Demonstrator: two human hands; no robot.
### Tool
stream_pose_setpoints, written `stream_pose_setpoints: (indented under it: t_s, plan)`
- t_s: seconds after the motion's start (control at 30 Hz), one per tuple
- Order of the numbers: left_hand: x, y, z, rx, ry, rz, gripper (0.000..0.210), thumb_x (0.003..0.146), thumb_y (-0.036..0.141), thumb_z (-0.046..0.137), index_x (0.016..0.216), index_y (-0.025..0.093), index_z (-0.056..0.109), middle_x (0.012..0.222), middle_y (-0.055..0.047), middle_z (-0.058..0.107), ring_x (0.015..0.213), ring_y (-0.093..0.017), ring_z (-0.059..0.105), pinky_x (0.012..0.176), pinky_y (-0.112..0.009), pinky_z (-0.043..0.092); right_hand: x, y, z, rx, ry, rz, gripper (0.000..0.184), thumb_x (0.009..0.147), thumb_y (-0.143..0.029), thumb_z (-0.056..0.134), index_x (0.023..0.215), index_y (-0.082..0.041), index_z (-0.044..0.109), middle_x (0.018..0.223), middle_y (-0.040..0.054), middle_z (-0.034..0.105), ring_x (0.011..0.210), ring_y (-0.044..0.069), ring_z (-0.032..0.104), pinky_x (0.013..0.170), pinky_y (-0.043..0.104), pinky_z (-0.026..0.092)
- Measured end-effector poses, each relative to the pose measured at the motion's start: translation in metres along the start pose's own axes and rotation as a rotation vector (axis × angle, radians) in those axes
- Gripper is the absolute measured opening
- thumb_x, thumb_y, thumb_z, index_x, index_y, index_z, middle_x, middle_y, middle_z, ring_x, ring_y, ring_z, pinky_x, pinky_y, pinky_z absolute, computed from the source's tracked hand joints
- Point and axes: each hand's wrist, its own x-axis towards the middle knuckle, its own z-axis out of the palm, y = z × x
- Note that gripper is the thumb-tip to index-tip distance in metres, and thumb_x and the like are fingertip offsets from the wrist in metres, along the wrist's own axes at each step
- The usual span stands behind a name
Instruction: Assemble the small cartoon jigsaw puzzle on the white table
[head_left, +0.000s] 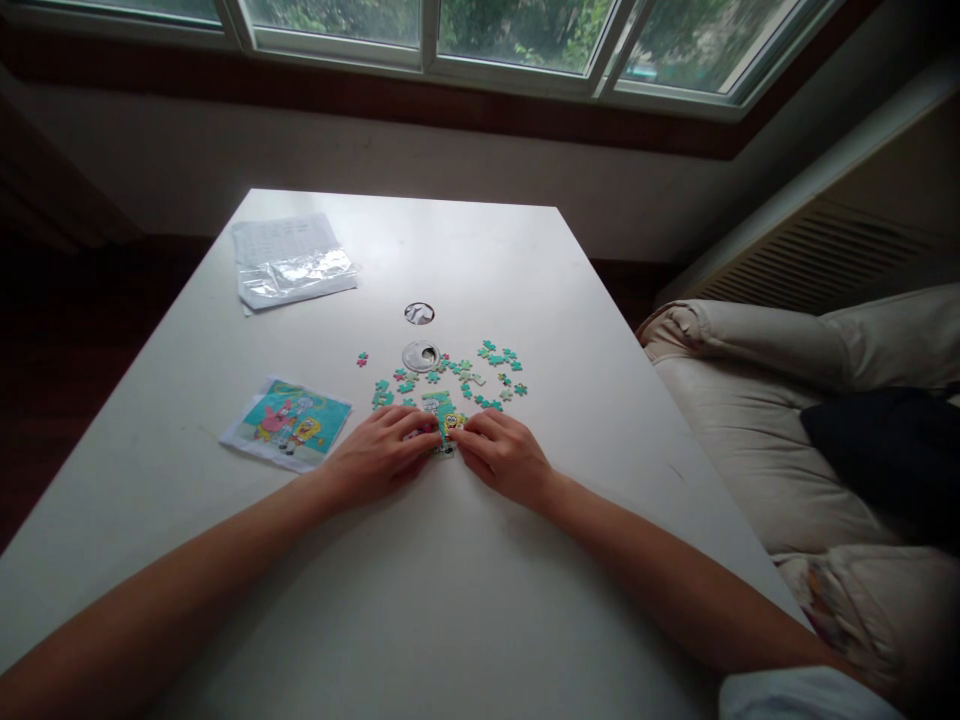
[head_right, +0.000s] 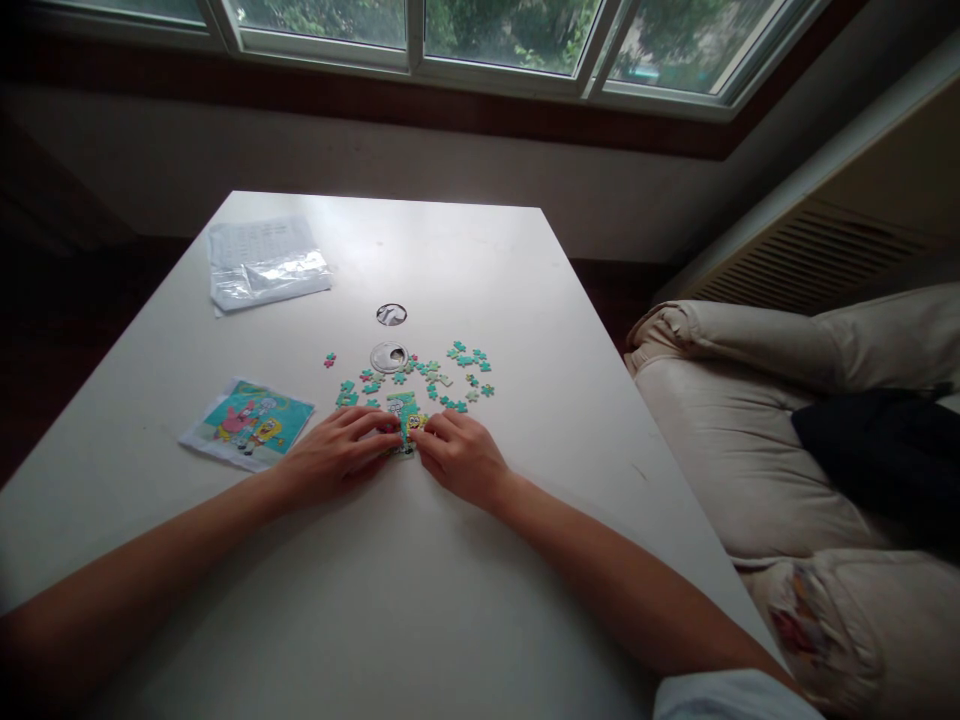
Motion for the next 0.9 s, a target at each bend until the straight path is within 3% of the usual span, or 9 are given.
stream_pose_setpoints:
  t_s: [0.5, 0.73, 0.9]
  plan:
    - [0.0031, 0.0017, 0.0018, 0.016, 0.013, -0.02, 0.031, 0.1, 0.024, 0.049, 0.129, 0.025, 0.059, 0.133, -0.008, 0.06, 0.122, -0.025, 0.055, 0.105, -0.044, 0.045, 0.0052, -0.0084, -0.0035, 0.024, -0.045, 0.038, 0.025, 0.096, -0.018, 0.055, 0.119, -0.02, 0.065, 0.106, 0.0105, 0.066, 0.103, 0.024, 0.057, 0.093, 0.042, 0.049]
    - [0.0067, 0.002, 0.0029, 0.074, 0.023, -0.033, 0.028, 0.1, 0.025, 0.049, 0.125, 0.024, 0.06, 0.134, -0.008, 0.06, 0.122, -0.026, 0.054, 0.105, -0.044, 0.044, 0.0011, -0.0004, -0.0005, -0.027, -0.023, -0.026, 0.028, 0.098, -0.02, 0.054, 0.123, -0.02, 0.065, 0.109, 0.0089, 0.07, 0.103, 0.024, 0.059, 0.092, 0.042, 0.047]
    - [0.0062, -0.0038, 0.0056, 0.074, 0.054, -0.044, 0.028, 0.1, 0.025, 0.05, 0.126, 0.025, 0.06, 0.134, -0.008, 0.061, 0.123, -0.025, 0.054, 0.104, -0.043, 0.045, 0.0032, -0.0036, 0.0003, -0.042, -0.031, -0.011, 0.032, 0.097, -0.019, 0.055, 0.128, -0.02, 0.063, 0.116, 0.0109, 0.069, 0.114, 0.026, 0.058, 0.097, 0.045, 0.047]
